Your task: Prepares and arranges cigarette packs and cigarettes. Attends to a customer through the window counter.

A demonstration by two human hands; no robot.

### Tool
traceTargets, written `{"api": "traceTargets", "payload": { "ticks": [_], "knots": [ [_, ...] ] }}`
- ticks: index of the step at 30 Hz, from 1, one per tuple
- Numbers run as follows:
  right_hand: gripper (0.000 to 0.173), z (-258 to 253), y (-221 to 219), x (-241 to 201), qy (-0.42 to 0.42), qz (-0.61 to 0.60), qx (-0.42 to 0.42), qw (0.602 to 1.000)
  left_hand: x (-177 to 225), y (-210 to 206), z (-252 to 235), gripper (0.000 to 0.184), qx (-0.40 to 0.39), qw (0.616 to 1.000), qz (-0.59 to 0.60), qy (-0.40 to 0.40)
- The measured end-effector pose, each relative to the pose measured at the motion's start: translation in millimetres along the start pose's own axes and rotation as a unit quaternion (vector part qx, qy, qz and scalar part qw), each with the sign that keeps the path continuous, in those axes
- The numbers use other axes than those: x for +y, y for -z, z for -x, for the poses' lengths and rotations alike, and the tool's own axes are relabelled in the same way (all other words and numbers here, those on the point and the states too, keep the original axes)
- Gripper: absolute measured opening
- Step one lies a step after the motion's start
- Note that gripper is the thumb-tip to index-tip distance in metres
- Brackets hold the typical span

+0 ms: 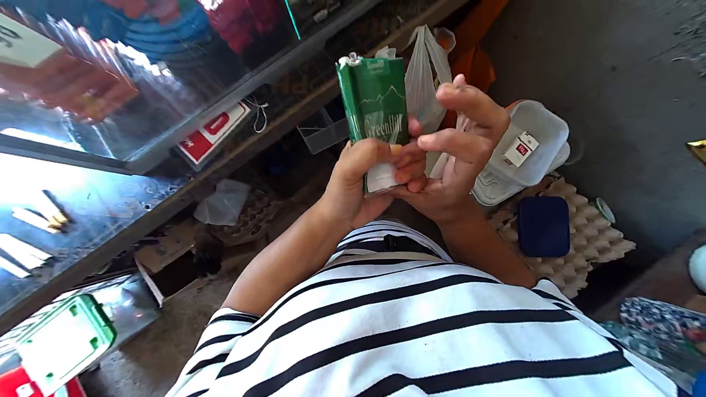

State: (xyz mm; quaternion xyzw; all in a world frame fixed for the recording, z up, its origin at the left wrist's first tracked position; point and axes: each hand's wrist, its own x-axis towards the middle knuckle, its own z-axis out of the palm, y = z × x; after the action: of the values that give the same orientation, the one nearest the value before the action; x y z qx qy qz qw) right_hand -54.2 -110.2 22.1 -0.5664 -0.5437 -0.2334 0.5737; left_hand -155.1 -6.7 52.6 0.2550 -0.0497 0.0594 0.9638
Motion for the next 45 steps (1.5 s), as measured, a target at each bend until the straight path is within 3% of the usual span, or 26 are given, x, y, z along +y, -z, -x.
{"api": "traceTargets", "payload": {
  "ticks": [2, 3, 6, 7, 9, 11, 14, 18, 21, 25, 28, 39, 43, 45],
  "knots": [
    [0.042, -1.9, 1.0, -5.6, -0.029, -0.036, -0.058, 0.997, 3.5, 2.2, 8.2, 0.013, 0.012, 1.000, -0.013, 0.015],
    [0.053, -5.5, 3.8, -4.7, -0.048, -0.082, -0.106, 0.990, 5.9, 5.4, 12.4, 0.010, 0.019, 0.999, -0.030, 0.029],
    [0.113, -23.0, 16.2, 8.3, -0.105, -0.215, -0.208, 0.948, 13.4, 18.9, 20.5, 0.026, -0.013, 0.989, -0.115, 0.097],
    [0.116, -30.1, 19.9, 9.8, -0.121, -0.223, -0.224, 0.941, 14.9, 22.6, 22.3, 0.030, -0.024, 0.982, -0.136, 0.131],
    [0.093, -43.2, 20.0, 7.3, -0.161, -0.202, -0.265, 0.929, 14.5, 25.6, 25.5, 0.026, -0.031, 0.969, -0.157, 0.189],
    [0.050, -50.0, 14.9, 2.7, -0.182, -0.145, -0.298, 0.926, 12.9, 27.1, 27.7, 0.026, -0.006, 0.963, -0.180, 0.201],
    [0.026, -53.1, 19.5, 4.8, -0.209, -0.107, -0.234, 0.944, 10.7, 33.0, 38.3, 0.036, 0.093, 0.955, -0.268, 0.087],
    [0.022, -40.6, 20.9, 13.5, -0.262, -0.065, -0.113, 0.956, 1.6, 51.4, 49.6, 0.013, 0.141, 0.917, -0.356, -0.108],
    [0.022, -29.1, 15.4, 9.3, -0.273, -0.046, -0.087, 0.957, 0.7, 58.8, 49.1, 0.012, 0.140, 0.897, -0.394, -0.148],
    [0.021, -14.3, 10.9, 2.7, -0.298, -0.050, -0.071, 0.951, 8.6, 66.3, 55.9, 0.009, 0.074, 0.886, -0.441, -0.123],
    [0.019, -5.6, 13.2, -5.8, -0.332, -0.060, -0.024, 0.941, 9.4, 69.7, 58.3, 0.007, 0.026, 0.900, -0.426, -0.086],
    [0.019, 18.8, 48.1, -7.1, -0.365, -0.076, 0.053, 0.927, -13.7, 71.4, 40.4, 0.003, -0.007, 0.944, -0.328, -0.012],
    [0.015, 18.8, 72.6, 24.4, -0.367, -0.078, 0.092, 0.922, -33.1, 69.3, 11.5, 0.009, 0.007, 0.927, -0.375, -0.013],
    [0.014, 21.6, 82.4, 43.5, -0.390, -0.074, 0.103, 0.912, -48.9, 67.0, -6.4, 0.030, 0.026, 0.891, -0.453, 0.003]
  ]
}}
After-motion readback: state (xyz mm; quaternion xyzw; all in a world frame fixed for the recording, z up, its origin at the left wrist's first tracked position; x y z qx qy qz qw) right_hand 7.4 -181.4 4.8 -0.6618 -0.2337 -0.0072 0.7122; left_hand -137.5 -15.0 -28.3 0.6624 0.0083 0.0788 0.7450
